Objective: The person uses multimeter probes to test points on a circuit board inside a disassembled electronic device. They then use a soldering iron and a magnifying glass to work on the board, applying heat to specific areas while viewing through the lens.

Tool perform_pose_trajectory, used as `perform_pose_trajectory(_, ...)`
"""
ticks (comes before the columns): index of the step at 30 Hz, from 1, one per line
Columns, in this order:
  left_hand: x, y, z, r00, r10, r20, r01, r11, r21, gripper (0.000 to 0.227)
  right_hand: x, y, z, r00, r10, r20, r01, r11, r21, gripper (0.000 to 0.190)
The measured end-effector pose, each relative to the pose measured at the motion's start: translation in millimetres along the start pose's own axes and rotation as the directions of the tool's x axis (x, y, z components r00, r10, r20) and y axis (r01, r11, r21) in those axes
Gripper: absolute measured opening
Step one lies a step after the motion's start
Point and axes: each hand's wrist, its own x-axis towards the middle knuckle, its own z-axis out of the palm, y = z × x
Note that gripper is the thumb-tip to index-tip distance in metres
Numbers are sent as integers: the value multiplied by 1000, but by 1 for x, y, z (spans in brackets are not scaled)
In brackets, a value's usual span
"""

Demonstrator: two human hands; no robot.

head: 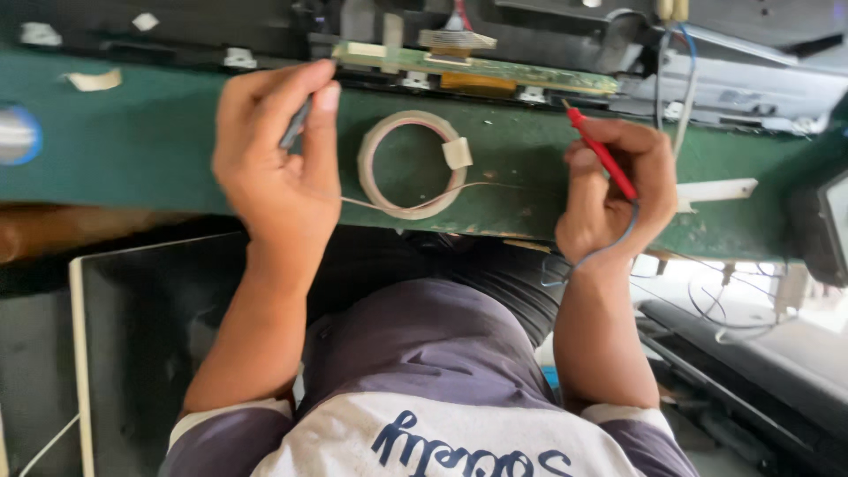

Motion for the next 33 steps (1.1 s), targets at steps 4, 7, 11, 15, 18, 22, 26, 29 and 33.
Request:
perform_pose_trajectory(4,-2,4,-2,997,-26,75,27,1000,-11,13,3,-1,-2,998,-37,-47,30,989,-146,13)
perform_pose_trajectory(7,-5,5,0,995,-56,81,60,997,-49,11,4,1,-3,998,35,-43,-37,998,-51,12)
perform_pose_trajectory(11,-7,6,1,992,-82,92,91,991,-98,13,4,4,-3,999,31,-13,-30,999,38,9)
perform_pose_trajectory(15,-6,8,3,992,-97,80,101,993,-55,11,7,3,-1,998,58,-6,-57,998,24,9)
perform_pose_trajectory(18,-5,9,3,993,-79,91,82,996,-25,13,7,2,0,997,70,-16,-70,997,22,10)
perform_pose_trajectory(22,-6,9,4,994,-55,92,59,997,-44,11,5,6,-1,997,68,-40,-67,997,29,9)
perform_pose_trajectory(26,-6,10,5,992,-102,79,106,994,-38,11,6,5,-1,997,69,-32,-69,998,-9,10)
perform_pose_trajectory(29,-7,9,4,991,-108,81,112,993,-38,12,6,6,0,998,49,-30,-49,999,1,11)
perform_pose_trajectory(33,-6,9,4,991,-105,83,109,993,-44,12,7,4,1,998,65,-23,-64,998,23,10)
